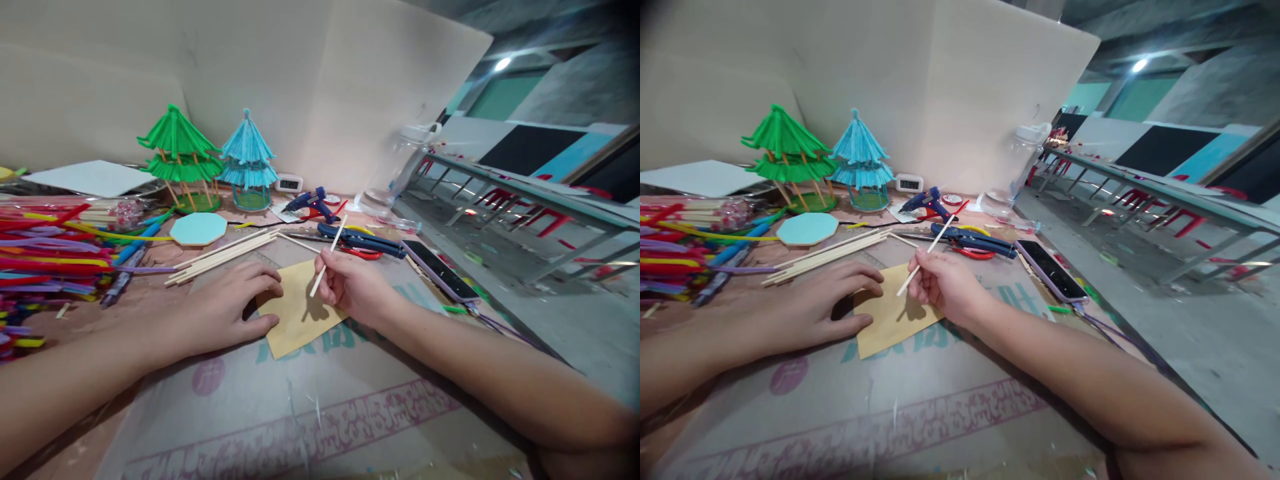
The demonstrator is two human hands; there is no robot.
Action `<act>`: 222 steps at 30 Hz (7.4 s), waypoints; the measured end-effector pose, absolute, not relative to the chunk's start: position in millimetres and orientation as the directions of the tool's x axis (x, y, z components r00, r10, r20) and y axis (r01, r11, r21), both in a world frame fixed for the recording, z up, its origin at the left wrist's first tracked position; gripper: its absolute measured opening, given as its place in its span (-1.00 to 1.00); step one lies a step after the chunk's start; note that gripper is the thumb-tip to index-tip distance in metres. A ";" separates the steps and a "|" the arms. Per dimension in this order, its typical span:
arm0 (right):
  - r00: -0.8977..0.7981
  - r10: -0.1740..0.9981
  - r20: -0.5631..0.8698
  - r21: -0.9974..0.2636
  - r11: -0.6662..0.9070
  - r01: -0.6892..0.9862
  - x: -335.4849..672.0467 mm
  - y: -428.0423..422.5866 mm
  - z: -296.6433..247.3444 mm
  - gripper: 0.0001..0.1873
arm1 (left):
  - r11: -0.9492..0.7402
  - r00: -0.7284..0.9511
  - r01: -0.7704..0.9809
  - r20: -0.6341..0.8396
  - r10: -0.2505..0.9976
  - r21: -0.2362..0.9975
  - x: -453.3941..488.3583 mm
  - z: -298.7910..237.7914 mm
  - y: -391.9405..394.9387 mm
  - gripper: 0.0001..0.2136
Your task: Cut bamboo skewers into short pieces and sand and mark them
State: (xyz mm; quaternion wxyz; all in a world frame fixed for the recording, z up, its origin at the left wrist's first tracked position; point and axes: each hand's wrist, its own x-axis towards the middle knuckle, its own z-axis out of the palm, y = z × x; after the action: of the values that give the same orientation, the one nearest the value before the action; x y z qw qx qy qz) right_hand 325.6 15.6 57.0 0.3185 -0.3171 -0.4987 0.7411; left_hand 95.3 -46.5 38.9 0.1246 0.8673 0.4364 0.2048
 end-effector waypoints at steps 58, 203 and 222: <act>-0.744 0.593 0.308 -0.763 0.621 0.179 324.2 -19.1 59.1 -0.65 | -0.682 0.621 0.642 0.284 0.731 0.350 99.2 38.4 -54.7 -0.79; -0.864 0.398 0.307 -0.434 0.867 0.245 324.6 -6.3 62.1 -0.78 | -0.680 0.630 0.613 0.272 0.728 0.401 99.6 36.1 -49.0 -0.70; -0.853 0.425 0.304 -0.443 0.856 0.268 326.1 -0.9 60.7 -0.75 | -0.663 0.629 0.625 0.238 0.740 0.411 100.2 37.3 -49.0 -0.67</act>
State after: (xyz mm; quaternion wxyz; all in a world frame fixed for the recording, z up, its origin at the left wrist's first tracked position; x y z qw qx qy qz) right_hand 326.1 -0.9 60.7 0.1995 -0.1838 -0.9423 0.1961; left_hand 100.2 -49.0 37.3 0.1462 0.8905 0.3835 0.1966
